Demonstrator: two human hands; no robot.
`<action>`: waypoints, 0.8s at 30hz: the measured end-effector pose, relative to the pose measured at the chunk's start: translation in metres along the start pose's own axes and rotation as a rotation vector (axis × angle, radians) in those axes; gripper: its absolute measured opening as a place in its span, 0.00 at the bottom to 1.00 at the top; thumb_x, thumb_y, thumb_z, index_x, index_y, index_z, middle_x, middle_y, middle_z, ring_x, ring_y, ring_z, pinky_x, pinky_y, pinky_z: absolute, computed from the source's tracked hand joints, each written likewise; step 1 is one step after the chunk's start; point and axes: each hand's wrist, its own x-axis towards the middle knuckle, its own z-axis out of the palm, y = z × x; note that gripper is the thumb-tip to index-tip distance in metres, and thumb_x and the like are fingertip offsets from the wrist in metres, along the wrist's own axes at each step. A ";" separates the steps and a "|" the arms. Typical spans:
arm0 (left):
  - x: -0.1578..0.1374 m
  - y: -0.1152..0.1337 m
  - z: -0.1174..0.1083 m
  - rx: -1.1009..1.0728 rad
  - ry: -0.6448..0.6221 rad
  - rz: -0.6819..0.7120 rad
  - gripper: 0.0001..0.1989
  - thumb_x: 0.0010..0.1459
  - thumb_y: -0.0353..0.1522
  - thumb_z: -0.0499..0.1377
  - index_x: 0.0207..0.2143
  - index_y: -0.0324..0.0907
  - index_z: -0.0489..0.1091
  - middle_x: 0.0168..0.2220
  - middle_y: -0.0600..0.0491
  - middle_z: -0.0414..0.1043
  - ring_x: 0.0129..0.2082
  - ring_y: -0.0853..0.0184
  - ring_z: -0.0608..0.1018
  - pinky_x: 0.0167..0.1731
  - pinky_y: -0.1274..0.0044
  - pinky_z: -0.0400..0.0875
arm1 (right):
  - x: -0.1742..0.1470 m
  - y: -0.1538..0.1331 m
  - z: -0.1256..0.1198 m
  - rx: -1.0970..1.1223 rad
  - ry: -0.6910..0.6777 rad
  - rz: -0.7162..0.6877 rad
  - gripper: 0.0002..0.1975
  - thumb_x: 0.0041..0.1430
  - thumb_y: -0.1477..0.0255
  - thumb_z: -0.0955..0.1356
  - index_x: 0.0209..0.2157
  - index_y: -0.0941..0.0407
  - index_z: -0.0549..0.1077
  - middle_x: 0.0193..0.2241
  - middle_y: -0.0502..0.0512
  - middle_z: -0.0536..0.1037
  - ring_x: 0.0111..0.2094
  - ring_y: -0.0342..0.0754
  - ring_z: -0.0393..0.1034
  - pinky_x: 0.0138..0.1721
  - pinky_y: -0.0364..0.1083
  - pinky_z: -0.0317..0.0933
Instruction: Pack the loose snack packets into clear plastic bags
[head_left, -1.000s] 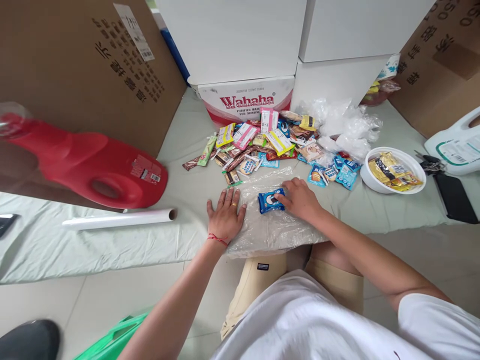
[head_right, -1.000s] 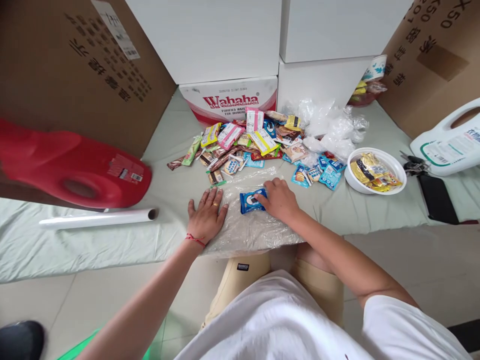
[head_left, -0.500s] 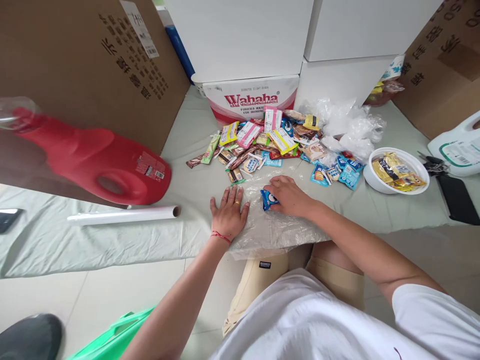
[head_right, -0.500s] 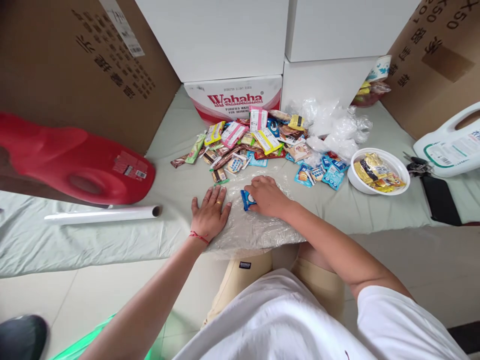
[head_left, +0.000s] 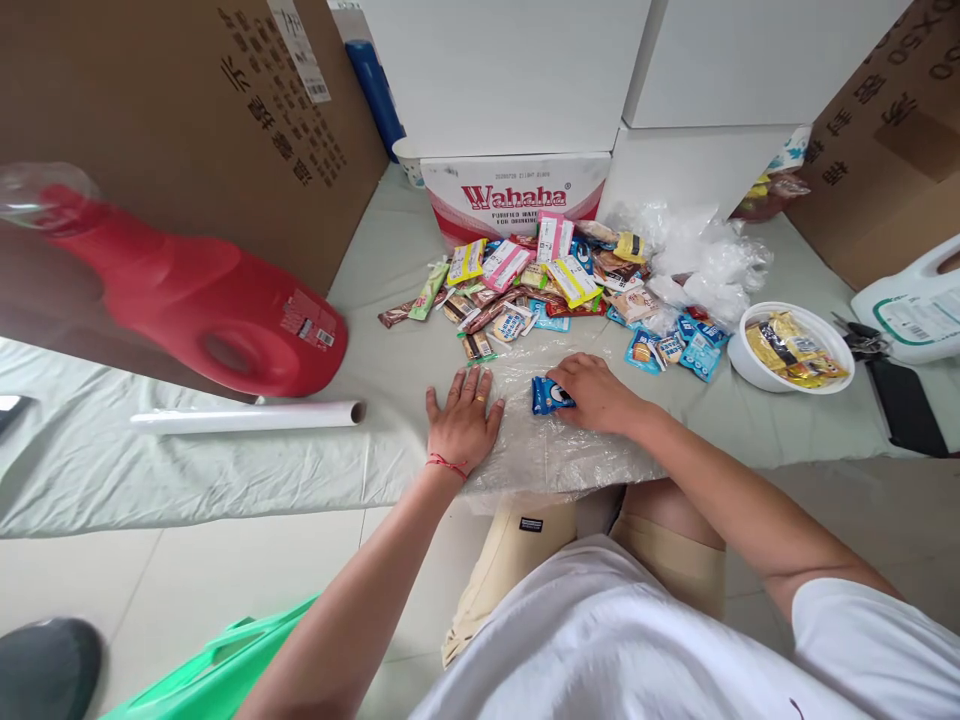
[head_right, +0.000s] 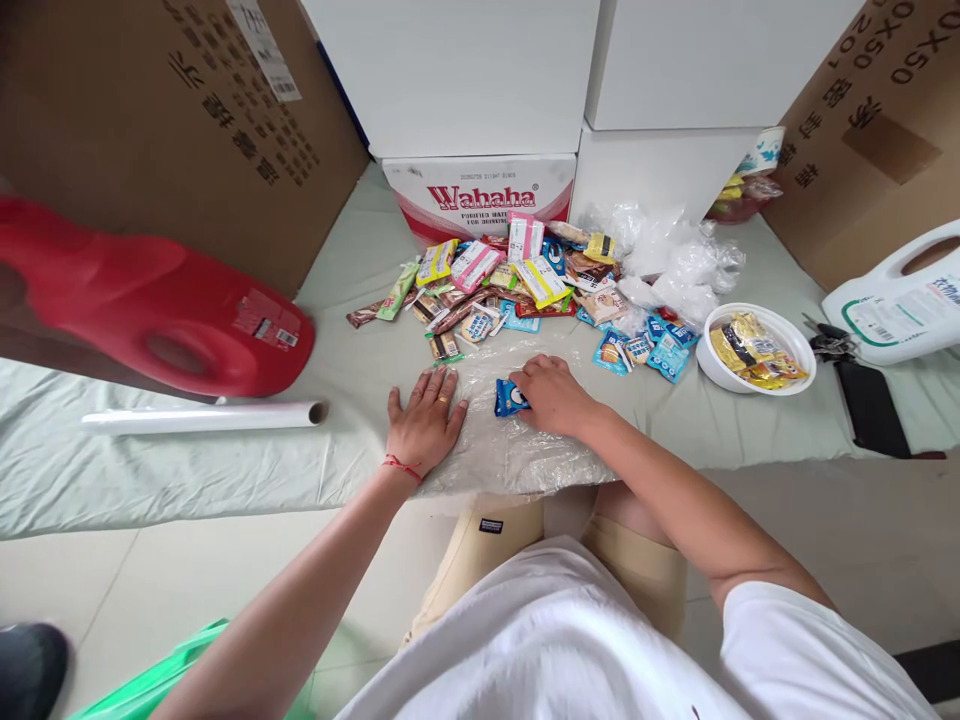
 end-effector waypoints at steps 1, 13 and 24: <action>0.000 0.000 0.000 -0.003 0.000 0.001 0.32 0.73 0.45 0.39 0.74 0.46 0.52 0.75 0.47 0.51 0.76 0.55 0.54 0.70 0.43 0.41 | 0.000 -0.001 -0.001 -0.001 0.011 -0.003 0.26 0.61 0.67 0.73 0.59 0.59 0.73 0.53 0.68 0.76 0.59 0.65 0.63 0.61 0.60 0.54; -0.001 0.001 -0.001 -0.006 0.016 0.003 0.32 0.73 0.45 0.39 0.74 0.47 0.52 0.75 0.47 0.51 0.76 0.55 0.54 0.71 0.44 0.40 | -0.012 -0.010 0.006 0.106 0.110 -0.060 0.35 0.63 0.60 0.73 0.68 0.55 0.65 0.63 0.68 0.69 0.66 0.65 0.58 0.67 0.65 0.50; 0.000 0.001 -0.003 -0.036 -0.012 -0.013 0.31 0.73 0.44 0.39 0.74 0.50 0.53 0.76 0.49 0.50 0.76 0.54 0.53 0.71 0.44 0.38 | -0.106 -0.030 0.069 0.087 0.227 -0.084 0.15 0.71 0.67 0.65 0.53 0.39 0.79 0.58 0.52 0.77 0.62 0.59 0.65 0.70 0.68 0.50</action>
